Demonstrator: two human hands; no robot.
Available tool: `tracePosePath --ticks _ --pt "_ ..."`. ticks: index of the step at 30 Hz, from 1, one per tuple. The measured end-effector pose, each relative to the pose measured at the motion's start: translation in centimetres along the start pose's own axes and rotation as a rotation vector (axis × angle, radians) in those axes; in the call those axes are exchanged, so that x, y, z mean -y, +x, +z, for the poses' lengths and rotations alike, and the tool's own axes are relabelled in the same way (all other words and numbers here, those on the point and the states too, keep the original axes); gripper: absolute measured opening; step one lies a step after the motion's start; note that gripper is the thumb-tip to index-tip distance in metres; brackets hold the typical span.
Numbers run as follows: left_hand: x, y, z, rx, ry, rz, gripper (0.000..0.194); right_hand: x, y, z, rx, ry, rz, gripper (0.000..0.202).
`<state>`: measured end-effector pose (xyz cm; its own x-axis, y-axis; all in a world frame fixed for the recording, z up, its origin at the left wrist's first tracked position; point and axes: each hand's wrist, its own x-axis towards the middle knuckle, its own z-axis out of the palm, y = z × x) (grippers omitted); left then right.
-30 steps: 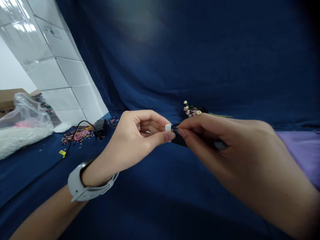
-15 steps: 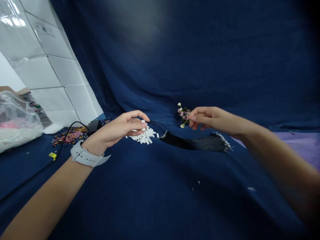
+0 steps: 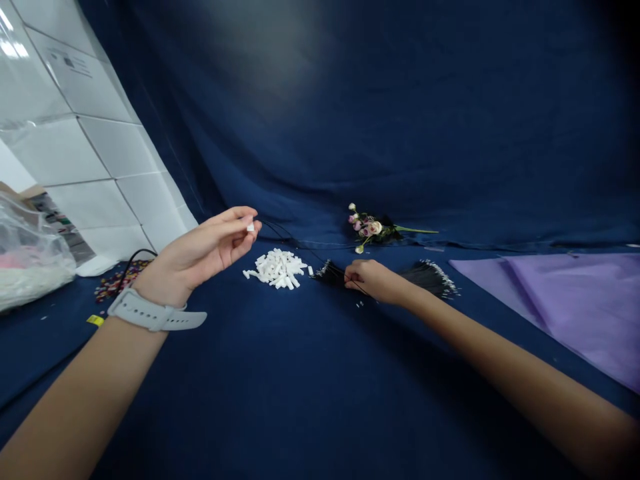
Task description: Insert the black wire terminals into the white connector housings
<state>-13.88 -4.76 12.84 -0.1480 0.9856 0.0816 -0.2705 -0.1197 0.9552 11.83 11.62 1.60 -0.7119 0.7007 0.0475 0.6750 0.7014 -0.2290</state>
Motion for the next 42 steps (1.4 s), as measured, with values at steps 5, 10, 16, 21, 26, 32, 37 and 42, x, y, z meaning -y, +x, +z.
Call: tracePosePath --ticks 5,10,16,21,26,32,37,42 --pt "-0.2 -0.5 0.5 -0.057 -0.09 0.031 0.025 0.1 -0.1 0.0 0.011 0.03 0.071 0.026" --pt "-1.0 -0.9 0.2 -0.112 -0.105 0.097 0.025 0.2 -0.1 0.1 0.002 0.033 0.145 0.026" --pt "-1.7 -1.1 -0.3 -0.152 -0.115 0.164 0.02 0.3 0.1 0.8 -0.109 0.027 0.167 0.027" --pt "-2.5 -1.9 0.0 -0.242 -0.085 0.247 0.017 0.3 0.1 -0.8 -0.275 0.048 0.181 0.03" --pt "-2.9 -2.1 -0.2 -0.264 -0.044 0.338 0.016 -0.2 -1.4 -5.7 -0.498 0.004 0.188 0.025" --pt "-1.8 -1.2 0.0 -0.248 0.04 0.373 0.018 4.1 -7.1 -12.3 -0.936 -0.15 0.21 0.023" --pt "-0.3 -2.2 2.3 -0.088 0.192 0.274 0.013 12.1 -10.8 -11.5 -1.13 -0.223 -0.078 0.013" --pt "-0.4 -4.6 3.9 0.176 0.38 0.309 0.015 15.1 -11.7 -9.5 -1.014 -0.141 -0.373 0.005"
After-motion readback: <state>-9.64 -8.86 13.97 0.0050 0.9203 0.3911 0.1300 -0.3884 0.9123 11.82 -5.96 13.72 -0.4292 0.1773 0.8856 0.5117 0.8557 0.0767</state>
